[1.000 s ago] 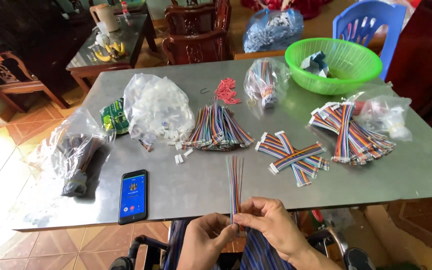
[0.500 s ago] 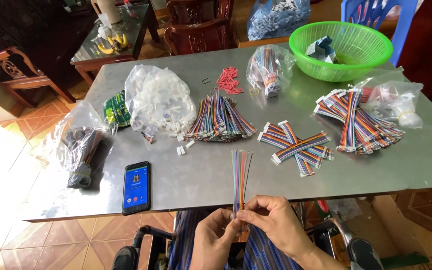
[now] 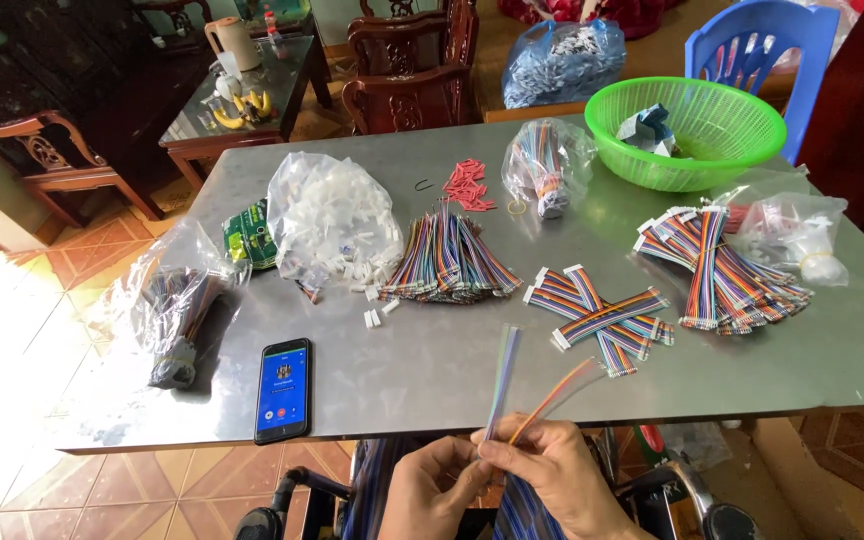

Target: Manually assembling wire harnesses by inserting bundles of colored wires into plastic connectors.

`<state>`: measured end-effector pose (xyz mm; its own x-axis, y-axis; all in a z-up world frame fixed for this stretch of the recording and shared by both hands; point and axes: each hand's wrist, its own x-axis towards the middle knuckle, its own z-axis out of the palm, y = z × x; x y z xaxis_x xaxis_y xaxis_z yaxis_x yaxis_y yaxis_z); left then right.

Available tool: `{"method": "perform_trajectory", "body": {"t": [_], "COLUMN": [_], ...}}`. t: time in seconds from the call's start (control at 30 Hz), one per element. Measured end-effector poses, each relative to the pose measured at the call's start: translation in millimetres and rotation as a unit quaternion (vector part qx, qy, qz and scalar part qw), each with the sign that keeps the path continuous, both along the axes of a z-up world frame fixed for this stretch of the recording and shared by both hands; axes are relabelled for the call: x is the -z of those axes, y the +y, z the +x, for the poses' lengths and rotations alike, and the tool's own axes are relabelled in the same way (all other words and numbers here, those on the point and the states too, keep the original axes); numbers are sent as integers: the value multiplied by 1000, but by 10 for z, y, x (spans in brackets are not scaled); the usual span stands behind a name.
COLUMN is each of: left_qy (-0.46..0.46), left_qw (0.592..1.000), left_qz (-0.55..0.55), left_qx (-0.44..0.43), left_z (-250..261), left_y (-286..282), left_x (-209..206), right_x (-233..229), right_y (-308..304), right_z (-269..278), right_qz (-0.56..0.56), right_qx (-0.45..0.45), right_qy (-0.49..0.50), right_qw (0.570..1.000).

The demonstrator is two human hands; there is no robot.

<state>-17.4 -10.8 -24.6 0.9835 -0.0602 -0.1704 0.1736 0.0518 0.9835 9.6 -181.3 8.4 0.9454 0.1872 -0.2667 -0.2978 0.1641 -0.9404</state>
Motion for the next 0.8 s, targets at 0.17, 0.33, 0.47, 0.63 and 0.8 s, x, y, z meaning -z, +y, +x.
{"method": "perform_trajectory", "body": {"t": [0.17, 0.33, 0.47, 0.63, 0.8], "left_qy": [73, 98, 60, 73, 141], "left_qw": [996, 994, 997, 994, 986], "left_qz": [-39, -35, -5, 44, -1], "left_qx": [18, 25, 42, 65, 90], "left_z": [7, 20, 15, -4, -59], "left_y": [37, 119, 133, 153, 141], "left_x": [-40, -81, -55, -94, -186], "right_x": [83, 198, 186, 172, 296], "right_y": [-9, 2, -6, 14, -34], "right_z": [3, 49, 55, 32, 119], "right_qz": [39, 46, 19, 40, 61], "right_qx": [-1, -35, -39, -1, 60], "right_qy": [20, -18, -22, 19, 30], "right_qw": [999, 998, 999, 999, 996]}}
